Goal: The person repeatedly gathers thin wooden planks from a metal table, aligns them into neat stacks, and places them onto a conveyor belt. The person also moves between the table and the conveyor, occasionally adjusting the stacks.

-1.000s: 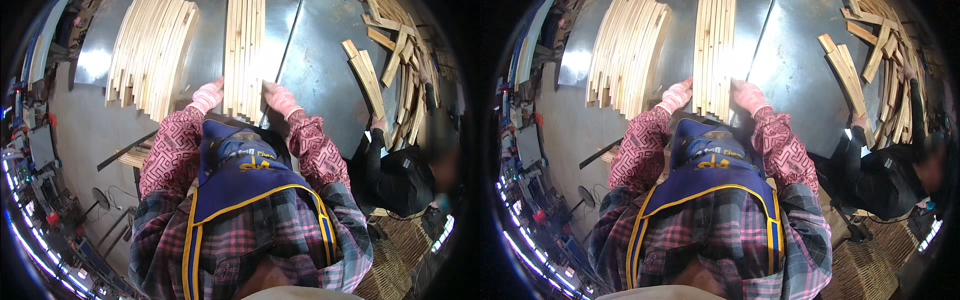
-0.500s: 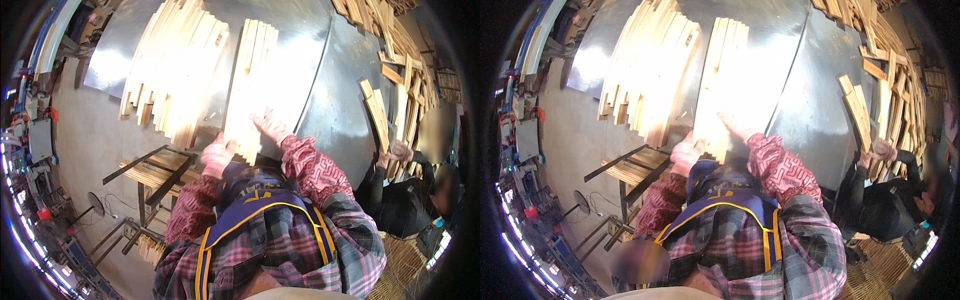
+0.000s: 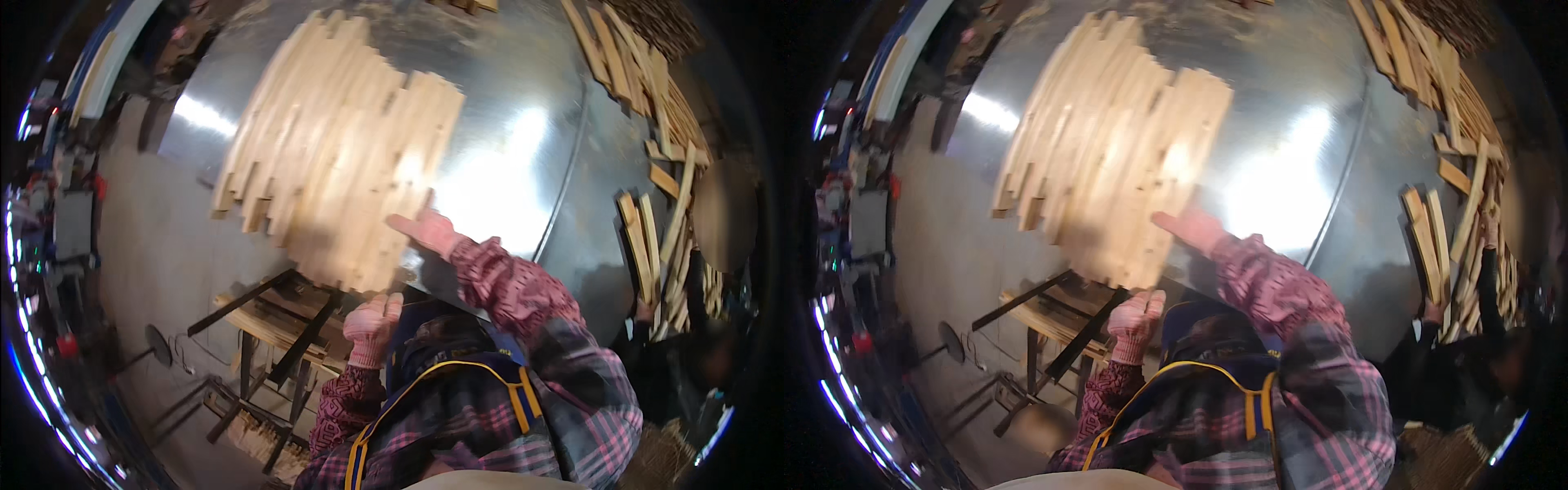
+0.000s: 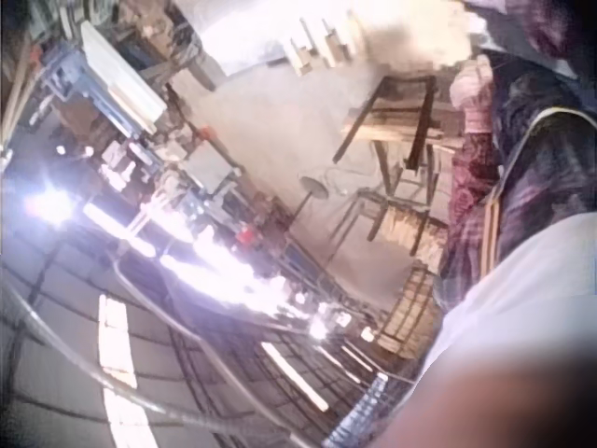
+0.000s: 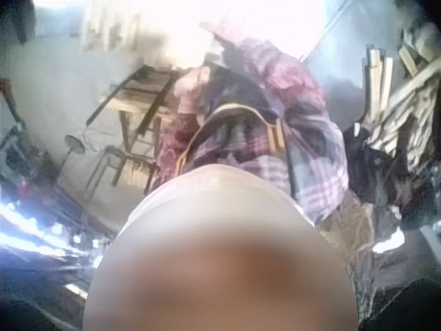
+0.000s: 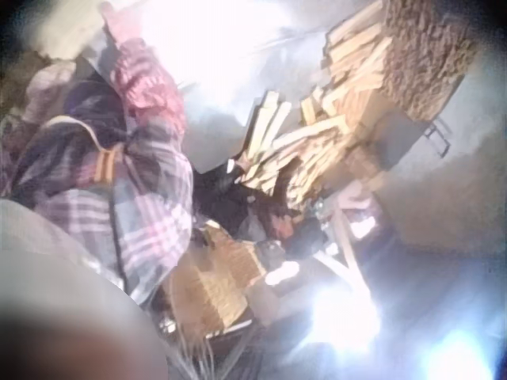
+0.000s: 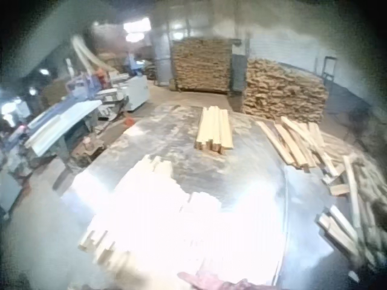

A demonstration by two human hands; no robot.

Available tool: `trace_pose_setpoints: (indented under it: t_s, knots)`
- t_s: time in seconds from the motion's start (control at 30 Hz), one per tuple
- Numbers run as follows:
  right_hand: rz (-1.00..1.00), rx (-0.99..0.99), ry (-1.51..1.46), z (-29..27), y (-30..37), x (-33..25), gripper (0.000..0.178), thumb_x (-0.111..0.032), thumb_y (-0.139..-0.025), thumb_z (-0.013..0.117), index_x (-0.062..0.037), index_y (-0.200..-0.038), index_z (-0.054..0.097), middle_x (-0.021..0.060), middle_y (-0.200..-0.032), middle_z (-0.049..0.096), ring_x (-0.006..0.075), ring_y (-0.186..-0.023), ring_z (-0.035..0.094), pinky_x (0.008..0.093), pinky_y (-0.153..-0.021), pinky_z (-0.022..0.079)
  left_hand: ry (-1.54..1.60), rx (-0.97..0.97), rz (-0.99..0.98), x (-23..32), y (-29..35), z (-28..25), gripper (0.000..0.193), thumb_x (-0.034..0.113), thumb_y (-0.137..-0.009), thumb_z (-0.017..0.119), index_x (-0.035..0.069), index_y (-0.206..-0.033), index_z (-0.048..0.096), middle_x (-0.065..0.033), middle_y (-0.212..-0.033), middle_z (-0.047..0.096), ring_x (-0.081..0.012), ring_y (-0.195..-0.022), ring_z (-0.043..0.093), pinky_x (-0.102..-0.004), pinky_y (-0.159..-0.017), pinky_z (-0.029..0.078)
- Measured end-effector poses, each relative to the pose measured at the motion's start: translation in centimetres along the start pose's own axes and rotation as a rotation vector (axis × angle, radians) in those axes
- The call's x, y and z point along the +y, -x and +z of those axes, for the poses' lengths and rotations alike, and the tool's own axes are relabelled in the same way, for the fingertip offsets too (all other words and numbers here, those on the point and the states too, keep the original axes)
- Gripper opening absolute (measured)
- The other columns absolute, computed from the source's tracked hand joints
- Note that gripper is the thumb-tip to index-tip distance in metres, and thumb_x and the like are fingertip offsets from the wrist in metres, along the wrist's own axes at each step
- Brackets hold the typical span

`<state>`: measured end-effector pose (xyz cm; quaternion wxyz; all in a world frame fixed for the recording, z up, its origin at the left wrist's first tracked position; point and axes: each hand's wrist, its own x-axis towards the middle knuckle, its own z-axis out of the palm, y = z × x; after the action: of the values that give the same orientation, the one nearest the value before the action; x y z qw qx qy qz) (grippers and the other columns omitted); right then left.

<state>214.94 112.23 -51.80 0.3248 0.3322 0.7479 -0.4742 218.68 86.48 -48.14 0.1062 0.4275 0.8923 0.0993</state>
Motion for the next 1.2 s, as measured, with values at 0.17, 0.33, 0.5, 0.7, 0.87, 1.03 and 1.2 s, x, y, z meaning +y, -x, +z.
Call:
trace_pose_setpoints:
  t_s: [0.17, 0.33, 0.5, 0.7, 0.87, 1.03, 1.2]
  knots:
    - [-0.335, 0.105, -0.039, 0.5, -3.8, -6.1, 0.089, -0.076, -0.080, 0.054, 0.0047, -0.116, 0.065, 0.0257, -0.113, 0.066, 0.0375, -0.103, 0.065, 0.0453, -0.095, 0.048, 0.577, -0.018, -0.464, 1.2, -1.4, -2.5, 0.029, 0.037, -0.090, 0.066, 0.010, -0.096, 0.072, -0.0151, -0.087, 0.071, -0.0335, -0.079, 0.069, -0.0417, -0.069, 0.054]
    - [-0.261, -0.009, -0.132, -3.9, -6.4, -6.7, 0.098, -0.066, -0.082, 0.062, -0.0002, -0.149, 0.034, 0.0261, -0.118, 0.065, 0.0412, -0.107, 0.063, 0.0451, -0.088, 0.051, 0.564, -0.192, -0.405, 1.7, -2.1, 0.3, 0.036, 0.039, -0.089, 0.068, 0.008, -0.105, 0.073, -0.0163, -0.089, 0.072, -0.0328, -0.083, 0.070, -0.0408, -0.075, 0.054]
    - [-0.440, 0.214, -0.137, -5.9, -0.7, 3.9, 0.092, -0.067, -0.084, 0.055, -0.0053, -0.149, 0.036, 0.0249, -0.135, 0.056, 0.0402, -0.124, 0.054, 0.0447, -0.105, 0.042, 0.411, -0.184, -0.053, 6.9, -4.2, 1.4, 0.038, 0.041, -0.086, 0.070, 0.012, -0.110, 0.072, -0.0160, -0.096, 0.072, -0.0337, -0.086, 0.070, -0.0434, -0.077, 0.055]
    - [-0.217, 0.529, -0.226, -9.0, 14.6, 29.7, 0.066, -0.051, -0.090, 0.056, -0.0121, -0.143, 0.050, 0.0128, -0.107, 0.071, 0.0266, -0.094, 0.068, 0.0360, -0.091, 0.050, 0.085, -0.682, 0.191, 24.0, -13.9, -3.6, 0.044, 0.054, -0.091, 0.054, 0.019, -0.116, 0.066, -0.0167, -0.109, 0.068, -0.0376, -0.102, 0.064, -0.0481, -0.088, 0.051]
    - [0.059, 1.210, -0.382, -14.5, 27.4, 43.0, 0.060, -0.048, -0.096, 0.051, -0.0069, -0.139, 0.053, 0.0208, -0.131, 0.061, 0.0363, -0.121, 0.058, 0.0393, -0.106, 0.043, 0.081, -0.618, 0.389, 34.4, -16.6, -3.4, 0.042, 0.050, -0.091, 0.054, 0.016, -0.114, 0.064, -0.0165, -0.109, 0.068, -0.0387, -0.102, 0.064, -0.0483, -0.085, 0.051]
    - [0.297, 1.092, -0.458, -20.2, 34.3, 43.8, 0.049, -0.033, -0.090, 0.068, -0.0141, -0.135, 0.060, 0.0109, -0.112, 0.070, 0.0167, -0.097, 0.066, 0.0247, -0.090, 0.051, 0.099, -0.862, 0.464, 40.8, -17.2, 0.2, 0.047, 0.049, -0.092, 0.053, 0.012, -0.119, 0.061, -0.0206, -0.114, 0.066, -0.0388, -0.108, 0.062, -0.0460, -0.090, 0.049]
    - [0.514, 1.290, -0.204, -22.4, 32.7, 51.1, 0.083, -0.043, -0.083, 0.077, -0.0092, -0.149, 0.039, 0.0241, -0.129, 0.059, 0.0344, -0.116, 0.060, 0.0408, -0.099, 0.048, 0.198, -0.916, 0.465, 41.0, -16.5, 5.2, 0.052, 0.048, -0.094, 0.054, 0.008, -0.127, 0.058, -0.0213, -0.124, 0.063, -0.0381, -0.117, 0.059, -0.0424, -0.099, 0.046]
